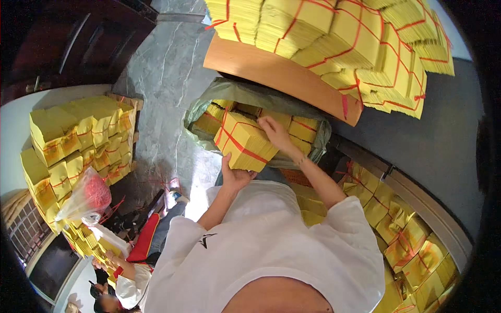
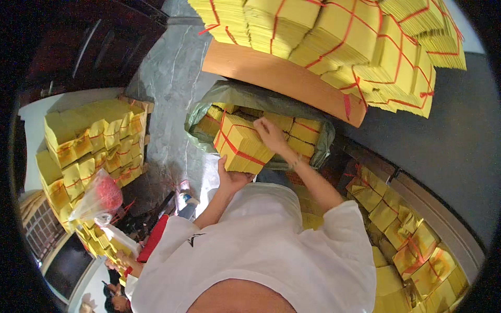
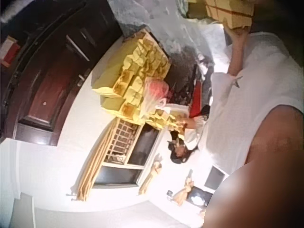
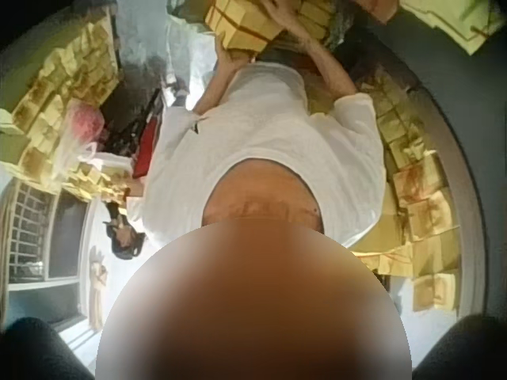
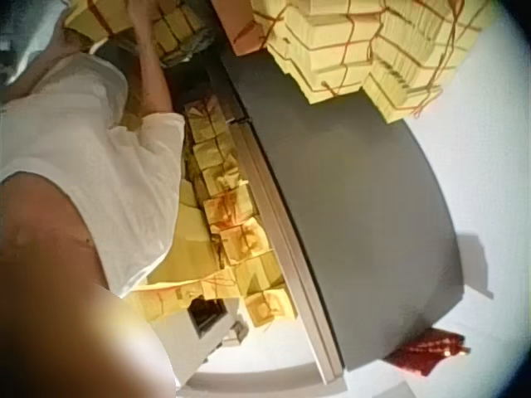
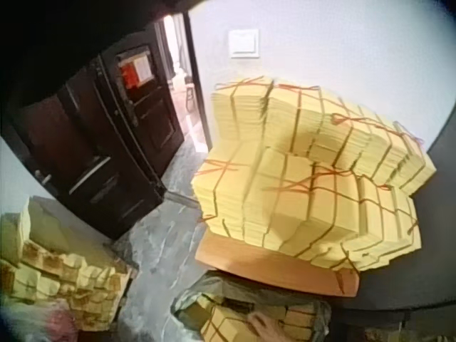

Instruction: Packing stacks of yellow paper into a large woven bag.

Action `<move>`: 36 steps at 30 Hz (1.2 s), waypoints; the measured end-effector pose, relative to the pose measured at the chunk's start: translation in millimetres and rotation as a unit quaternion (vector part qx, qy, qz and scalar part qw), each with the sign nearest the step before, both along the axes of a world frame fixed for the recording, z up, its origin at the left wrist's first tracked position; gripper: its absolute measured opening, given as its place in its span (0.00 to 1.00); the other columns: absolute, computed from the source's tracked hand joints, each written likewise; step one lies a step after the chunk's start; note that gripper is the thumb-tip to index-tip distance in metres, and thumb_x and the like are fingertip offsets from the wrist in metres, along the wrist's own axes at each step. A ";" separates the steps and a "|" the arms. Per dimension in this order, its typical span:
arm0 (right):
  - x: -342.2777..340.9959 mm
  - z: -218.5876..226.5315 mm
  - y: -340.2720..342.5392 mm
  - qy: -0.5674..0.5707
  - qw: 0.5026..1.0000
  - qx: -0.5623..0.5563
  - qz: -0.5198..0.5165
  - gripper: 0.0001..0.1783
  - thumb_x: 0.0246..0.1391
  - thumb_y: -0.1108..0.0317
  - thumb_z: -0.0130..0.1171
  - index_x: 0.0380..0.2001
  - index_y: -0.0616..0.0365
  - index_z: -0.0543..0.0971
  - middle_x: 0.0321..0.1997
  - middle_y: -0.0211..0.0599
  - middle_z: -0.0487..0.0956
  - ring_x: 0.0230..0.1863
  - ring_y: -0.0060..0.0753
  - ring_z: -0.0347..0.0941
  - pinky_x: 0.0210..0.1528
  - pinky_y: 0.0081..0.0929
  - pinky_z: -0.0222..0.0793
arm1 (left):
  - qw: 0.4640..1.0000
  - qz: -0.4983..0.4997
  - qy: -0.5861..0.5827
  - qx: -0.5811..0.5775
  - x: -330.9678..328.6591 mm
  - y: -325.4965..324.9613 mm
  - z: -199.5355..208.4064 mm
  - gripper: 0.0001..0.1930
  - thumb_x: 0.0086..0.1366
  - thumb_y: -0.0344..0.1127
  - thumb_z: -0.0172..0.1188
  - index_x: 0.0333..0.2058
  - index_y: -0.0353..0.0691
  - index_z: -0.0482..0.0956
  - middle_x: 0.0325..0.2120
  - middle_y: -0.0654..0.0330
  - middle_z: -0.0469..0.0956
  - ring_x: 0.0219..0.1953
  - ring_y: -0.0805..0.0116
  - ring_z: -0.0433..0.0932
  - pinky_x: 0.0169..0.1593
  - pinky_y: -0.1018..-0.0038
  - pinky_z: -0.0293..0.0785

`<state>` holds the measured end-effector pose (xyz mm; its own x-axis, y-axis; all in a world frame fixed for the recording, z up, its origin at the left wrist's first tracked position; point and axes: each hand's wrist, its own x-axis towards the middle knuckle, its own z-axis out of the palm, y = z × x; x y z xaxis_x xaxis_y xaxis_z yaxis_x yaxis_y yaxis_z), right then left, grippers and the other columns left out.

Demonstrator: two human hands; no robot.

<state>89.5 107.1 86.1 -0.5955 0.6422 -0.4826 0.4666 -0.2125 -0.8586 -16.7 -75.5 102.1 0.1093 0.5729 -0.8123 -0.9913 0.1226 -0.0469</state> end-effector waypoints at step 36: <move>5.5 -221.2 118.0 -0.126 0.927 0.251 0.249 0.18 0.58 0.61 0.40 0.43 0.61 0.71 0.46 0.45 0.74 0.48 0.42 0.69 0.55 0.35 0.60 | 0.964 -0.151 -0.219 -0.003 -116.9 97.0 -91.0 0.33 0.51 0.65 0.47 0.52 0.52 0.69 0.53 0.55 0.65 0.52 0.52 0.63 0.49 0.48 0.58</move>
<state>95.0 225.1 -135.1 -0.7878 0.4986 -0.3617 0.5984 0.4802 -0.6413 -133.7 21.5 11.1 0.6045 0.4565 -0.6528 -0.7947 0.4018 -0.4549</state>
